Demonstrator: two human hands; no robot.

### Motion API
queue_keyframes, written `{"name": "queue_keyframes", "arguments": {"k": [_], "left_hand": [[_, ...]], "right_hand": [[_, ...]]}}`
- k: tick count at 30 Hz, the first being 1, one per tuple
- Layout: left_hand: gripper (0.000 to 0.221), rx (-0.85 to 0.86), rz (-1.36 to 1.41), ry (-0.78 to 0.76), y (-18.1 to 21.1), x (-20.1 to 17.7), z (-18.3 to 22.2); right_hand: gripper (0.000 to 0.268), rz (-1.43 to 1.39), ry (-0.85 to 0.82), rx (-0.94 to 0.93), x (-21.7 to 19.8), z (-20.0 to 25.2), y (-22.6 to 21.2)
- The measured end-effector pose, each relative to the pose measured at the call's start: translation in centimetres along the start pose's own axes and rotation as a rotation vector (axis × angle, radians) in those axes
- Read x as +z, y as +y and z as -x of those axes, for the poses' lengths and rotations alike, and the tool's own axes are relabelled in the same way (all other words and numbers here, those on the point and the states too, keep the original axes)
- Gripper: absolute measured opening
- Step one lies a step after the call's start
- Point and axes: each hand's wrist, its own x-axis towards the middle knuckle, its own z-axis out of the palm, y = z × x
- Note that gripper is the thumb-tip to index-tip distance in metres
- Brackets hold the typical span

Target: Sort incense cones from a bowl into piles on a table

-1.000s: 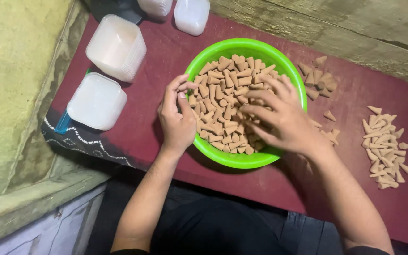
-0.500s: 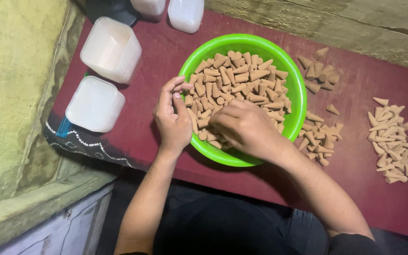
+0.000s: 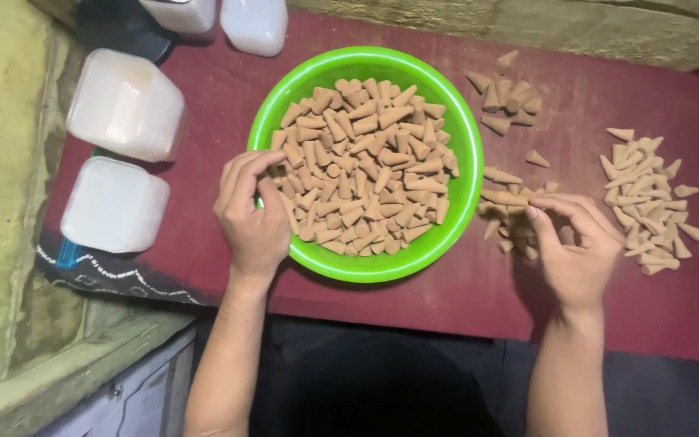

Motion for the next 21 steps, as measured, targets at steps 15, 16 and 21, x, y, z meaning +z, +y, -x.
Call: {"name": "queue_keyframes", "arguments": {"k": [15,16,21], "left_hand": [[0.017,0.296,-0.160,-0.262,0.9,0.9,0.3],[0.017,0.298,-0.167,-0.265,2.1,1.4,0.1],[0.022,0.346,-0.120,-0.516,6.1,4.4,-0.1]], "right_hand": [[0.012,0.023,0.173,-0.106,0.4,2.7,5.0],[0.012,0.016,0.175,-0.103,0.6,2.9,5.5],[0.010,0.048,0.234,-0.206,1.2,3.5,6.6]]}}
